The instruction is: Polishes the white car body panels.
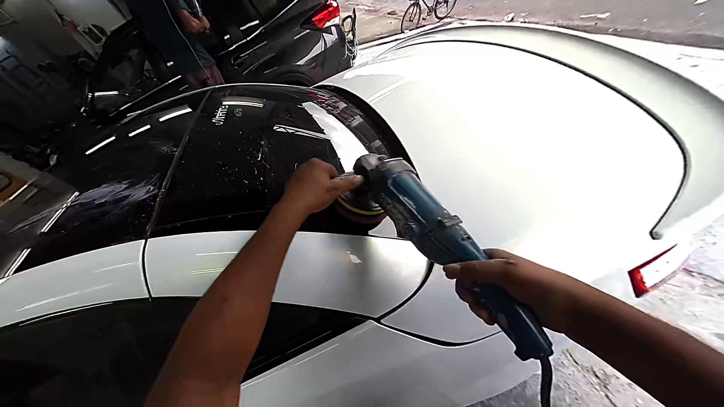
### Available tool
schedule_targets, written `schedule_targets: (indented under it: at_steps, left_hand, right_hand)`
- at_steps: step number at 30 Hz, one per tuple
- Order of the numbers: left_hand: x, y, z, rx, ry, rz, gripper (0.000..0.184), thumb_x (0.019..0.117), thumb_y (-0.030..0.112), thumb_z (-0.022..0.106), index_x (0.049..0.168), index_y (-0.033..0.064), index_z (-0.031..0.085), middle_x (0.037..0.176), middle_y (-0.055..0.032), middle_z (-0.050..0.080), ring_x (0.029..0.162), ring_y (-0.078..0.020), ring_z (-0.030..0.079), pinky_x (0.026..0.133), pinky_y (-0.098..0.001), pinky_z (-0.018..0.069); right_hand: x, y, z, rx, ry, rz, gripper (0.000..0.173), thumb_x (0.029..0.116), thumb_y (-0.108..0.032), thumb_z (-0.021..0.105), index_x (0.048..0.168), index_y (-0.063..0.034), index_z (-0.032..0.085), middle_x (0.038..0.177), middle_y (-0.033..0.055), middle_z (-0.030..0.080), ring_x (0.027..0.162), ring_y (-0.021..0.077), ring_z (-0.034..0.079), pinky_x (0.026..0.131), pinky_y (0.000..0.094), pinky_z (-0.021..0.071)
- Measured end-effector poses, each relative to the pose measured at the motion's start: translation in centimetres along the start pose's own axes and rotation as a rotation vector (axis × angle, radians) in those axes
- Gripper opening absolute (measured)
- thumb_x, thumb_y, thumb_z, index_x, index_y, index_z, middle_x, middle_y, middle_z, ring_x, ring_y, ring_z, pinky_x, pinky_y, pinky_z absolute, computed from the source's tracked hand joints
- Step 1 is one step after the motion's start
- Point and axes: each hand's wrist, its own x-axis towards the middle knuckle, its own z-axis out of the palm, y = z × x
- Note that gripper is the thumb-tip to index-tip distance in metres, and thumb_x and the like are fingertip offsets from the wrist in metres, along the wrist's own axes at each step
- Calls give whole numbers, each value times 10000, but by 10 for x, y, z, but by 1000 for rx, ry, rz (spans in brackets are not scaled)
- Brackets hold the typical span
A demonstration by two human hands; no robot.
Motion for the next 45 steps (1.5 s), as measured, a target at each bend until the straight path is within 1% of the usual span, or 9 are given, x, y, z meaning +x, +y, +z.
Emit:
schedule_targets:
  at_steps: [2,9,16,20,25,33,38,41,45]
  left_hand:
    - [21,19,15,16,-65,10,603,928,643,643,885,50,744,818,-142,681,773,-302,661,737,-577,533]
    - [6,19,2,51,-81,-35,594,932,650,630,832,71,722,716,-103,637,676,-259,619,657,-529,512]
    - [-152,-15,-31,222,273,-92,526,964,645,575,938,158,773,762,-48,689,681,-226,654,631,-545,543]
    - [-226,-3,9,224,382,-112,510,952,587,604,1020,108,764,813,-52,715,668,-153,656,590,-437,545]
    - [-224,31,84,128,334,-21,478,935,559,656,1050,111,774,857,-14,744,725,-88,690,632,-353,589]
    - [-188,69,142,126,235,76,464,930,602,638,1089,190,778,832,83,708,712,-41,659,598,-301,565]
    - [-258,73,145,74,195,-44,487,956,508,662,1085,50,765,890,-45,760,766,-103,722,668,-336,620]
    - [-295,75,151,99,241,-106,509,953,445,692,1053,-51,734,844,-123,744,740,-108,710,689,-272,601]
    - [-287,78,148,133,319,-78,495,927,428,730,1058,-49,752,834,-122,739,761,-82,700,718,-225,584]
  right_hand:
    - [-4,12,-13,43,33,14,243,994,-331,597,1030,-92,616,671,75,606,513,152,615,479,276,554]
    - [-6,15,-4,75,-66,-2,266,995,-345,603,1083,-95,612,744,97,639,539,157,632,499,272,566]
    - [-15,41,53,-85,-286,-125,410,902,-379,730,1182,-110,597,853,57,700,577,162,654,536,317,584]
    - [-8,107,58,-225,-227,-165,511,854,-418,784,1248,-148,604,930,23,702,713,144,686,657,367,602]
    - [-19,191,25,-254,-11,-97,526,774,-416,821,1199,-157,653,983,-3,729,858,111,712,800,383,605]
    - [-34,247,-10,-45,90,-63,402,715,-344,827,1044,-163,684,827,-37,718,695,94,692,659,329,601]
    - [-32,273,-10,-222,-41,-140,527,732,-367,835,1185,-147,682,1024,-8,741,964,86,706,893,374,588]
    - [-11,289,-7,-327,-147,-204,562,766,-408,821,1224,-127,654,1037,60,738,994,179,712,896,472,573]
    - [-2,292,2,-248,-168,-213,552,770,-355,824,1238,-125,643,1065,46,735,1011,143,705,915,426,571]
